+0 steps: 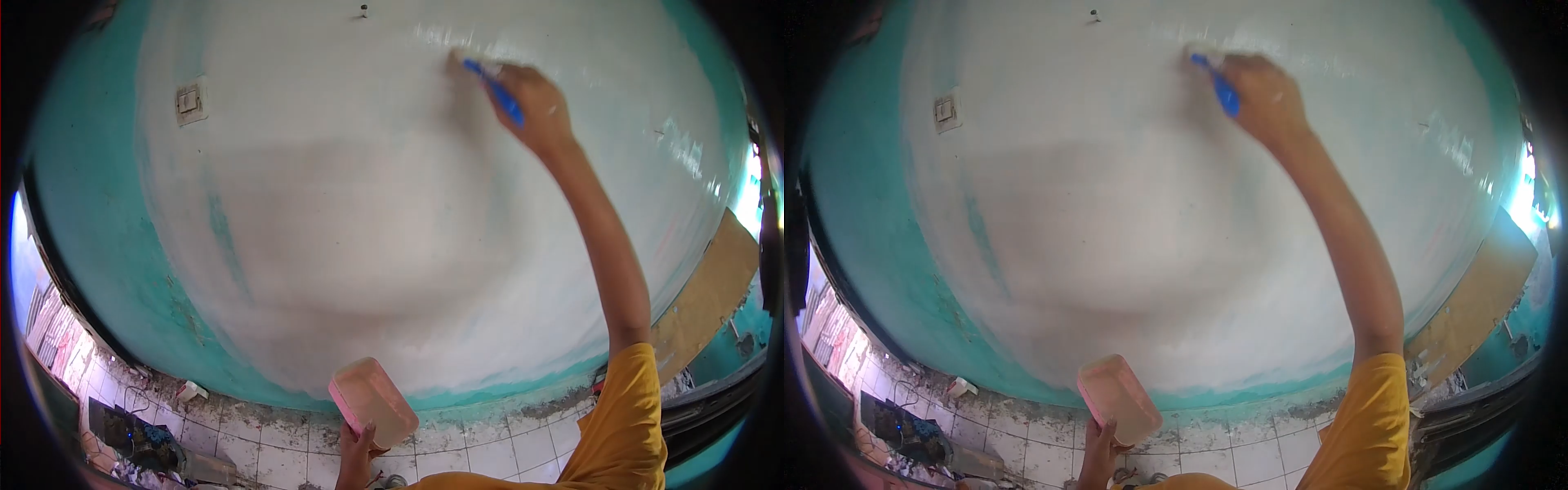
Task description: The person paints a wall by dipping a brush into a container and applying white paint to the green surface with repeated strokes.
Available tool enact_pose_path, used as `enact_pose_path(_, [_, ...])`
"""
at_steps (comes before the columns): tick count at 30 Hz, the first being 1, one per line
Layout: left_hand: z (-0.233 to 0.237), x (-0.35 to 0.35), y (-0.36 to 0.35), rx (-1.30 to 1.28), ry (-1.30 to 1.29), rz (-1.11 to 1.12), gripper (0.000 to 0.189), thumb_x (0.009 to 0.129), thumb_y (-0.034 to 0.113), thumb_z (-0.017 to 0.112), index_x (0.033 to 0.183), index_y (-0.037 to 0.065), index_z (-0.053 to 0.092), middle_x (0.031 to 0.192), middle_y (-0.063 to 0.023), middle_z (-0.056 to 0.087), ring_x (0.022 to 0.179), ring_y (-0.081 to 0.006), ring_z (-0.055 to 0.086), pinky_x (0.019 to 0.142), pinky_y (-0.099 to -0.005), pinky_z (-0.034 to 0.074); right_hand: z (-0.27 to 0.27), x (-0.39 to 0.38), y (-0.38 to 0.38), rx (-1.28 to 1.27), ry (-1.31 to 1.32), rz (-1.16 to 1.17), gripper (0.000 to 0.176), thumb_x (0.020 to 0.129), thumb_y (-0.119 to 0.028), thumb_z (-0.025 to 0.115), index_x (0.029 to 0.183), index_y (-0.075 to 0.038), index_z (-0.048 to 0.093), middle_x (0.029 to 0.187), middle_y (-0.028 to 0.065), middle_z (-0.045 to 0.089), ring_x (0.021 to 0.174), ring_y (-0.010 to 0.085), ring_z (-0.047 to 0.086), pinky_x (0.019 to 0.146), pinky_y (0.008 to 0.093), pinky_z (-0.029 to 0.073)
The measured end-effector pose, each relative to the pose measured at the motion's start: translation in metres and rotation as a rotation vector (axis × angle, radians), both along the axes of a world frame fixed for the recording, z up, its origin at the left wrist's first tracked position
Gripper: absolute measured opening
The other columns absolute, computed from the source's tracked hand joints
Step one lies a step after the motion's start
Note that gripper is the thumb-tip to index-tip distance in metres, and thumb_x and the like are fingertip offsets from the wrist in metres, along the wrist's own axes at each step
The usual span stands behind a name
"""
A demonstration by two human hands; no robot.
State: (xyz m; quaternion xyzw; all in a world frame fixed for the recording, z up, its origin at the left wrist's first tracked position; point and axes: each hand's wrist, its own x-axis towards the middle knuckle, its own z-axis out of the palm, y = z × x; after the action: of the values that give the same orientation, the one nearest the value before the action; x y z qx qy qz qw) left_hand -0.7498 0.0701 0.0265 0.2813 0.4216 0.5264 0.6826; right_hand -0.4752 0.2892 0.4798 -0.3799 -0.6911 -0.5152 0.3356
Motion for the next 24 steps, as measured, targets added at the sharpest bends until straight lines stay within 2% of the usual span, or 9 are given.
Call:
enact_pose_path(6, [0.009,-0.003,-0.005,-0.023,-0.011,-0.009,0.051,0.096,0.032,0.06,0.129,0.005,0.032,0.122,-0.015,0.052,0.102,-0.0266,0.065,0.072,-0.0405,0.06,-0.173,-0.015,-0.01,-0.675,-0.432,0.028,0.023,0.078,-0.012,0.062,0.1,-0.012,0.068,0.082,0.0085,0.066,0.077,0.027,0.066,0.068,0.0402,0.054])
enact_pose_path(7, [0.009,-0.004,-0.004,-0.02,-0.001,-0.009,0.053,0.095,0.032,0.06,0.13,0.005,0.031,0.123,-0.0149,0.052,0.102,-0.0262,0.065,0.071,-0.0401,0.06,-0.179,-0.02,-0.016,-0.773,-0.402,-0.029,0.015,0.074,-0.013,0.063,0.088,-0.01,0.069,0.083,0.0094,0.069,0.079,0.0279,0.068,0.069,0.0392,0.056])
enact_pose_path(10, [-0.016,-0.008,0.003,-0.002,0.059,0.003,0.075,0.093,0.028,0.065,0.152,0.018,0.021,0.142,-0.015,0.043,0.118,-0.0344,0.057,0.063,-0.0408,0.061,-0.139,-0.007,0.002,-0.734,-0.223,0.026,0.014,0.081,-0.022,0.063,0.089,-0.013,0.07,0.088,0.0127,0.069,0.079,0.0309,0.068,0.071,0.0421,0.055])
enact_pose_path(13, [0.01,-0.004,-0.002,-0.043,0.066,0.042,0.056,0.094,0.035,0.062,0.132,0.006,0.032,0.121,-0.0133,0.055,0.099,-0.0248,0.065,0.068,-0.0381,0.059,-0.038,0.0,0.008,-0.609,0.007,0.102,0.044,0.088,-0.056,0.058,0.091,-0.014,0.073,0.089,0.0162,0.07,0.08,0.035,0.067,0.077,0.0434,0.055])
enact_pose_path(14, [0.006,-0.003,0.003,-0.034,0.061,0.041,0.056,0.094,0.035,0.062,0.132,0.006,0.032,0.121,-0.0133,0.055,0.099,-0.0248,0.065,0.068,-0.0381,0.059,0.002,0.005,0.018,-0.502,-0.008,-0.154,0.051,0.086,-0.062,0.057,0.09,-0.014,0.073,0.086,0.0155,0.071,0.082,0.0357,0.067,0.078,0.0439,0.054])
enact_pose_path(16, [-0.01,-0.005,0.01,-0.154,0.122,0.042,0.07,0.094,0.029,0.064,0.15,0.015,0.025,0.138,-0.014,0.046,0.116,-0.03,0.057,0.067,-0.037,0.06,0.069,-0.005,0.008,-0.268,0.099,-0.121,0.058,0.083,-0.067,0.057,0.085,-0.011,0.073,0.087,0.0162,0.071,0.084,0.0361,0.067,0.079,0.045,0.053])
enact_pose_path(18, [-0.009,-0.002,0.009,-0.05,0.108,0.081,0.069,0.094,0.03,0.064,0.149,0.013,0.026,0.137,-0.0139,0.047,0.115,-0.0295,0.058,0.068,-0.0363,0.06,0.117,-0.005,0.01,-0.055,-0.017,-0.203,0.041,0.094,-0.047,0.054,0.095,-0.011,0.074,0.09,0.0125,0.071,0.087,0.0348,0.066,0.08,0.0427,0.052])
enact_pose_path(22, [-0.011,-0.004,0.012,0.055,0.101,0.106,0.068,0.093,0.031,0.065,0.147,0.008,0.03,0.135,-0.0142,0.048,0.112,-0.0287,0.059,0.071,-0.0356,0.06,0.142,-0.007,-0.002,0.064,0.108,-0.158,0.028,0.093,-0.034,0.058,0.098,-0.01,0.071,0.091,0.0122,0.07,0.087,0.0355,0.064,0.078,0.0444,0.052])
enact_pose_path(24, [0.019,-0.005,0.002,0.024,0.097,0.104,0.069,0.093,0.032,0.065,0.147,0.008,0.03,0.135,-0.0143,0.048,0.112,-0.0288,0.059,0.071,-0.0361,0.06,0.117,0.009,0.022,0.105,-0.077,-0.11,0.022,0.089,-0.027,0.06,0.099,-0.009,0.07,0.099,0.0101,0.069,0.092,0.033,0.063,0.08,0.0434,0.053])
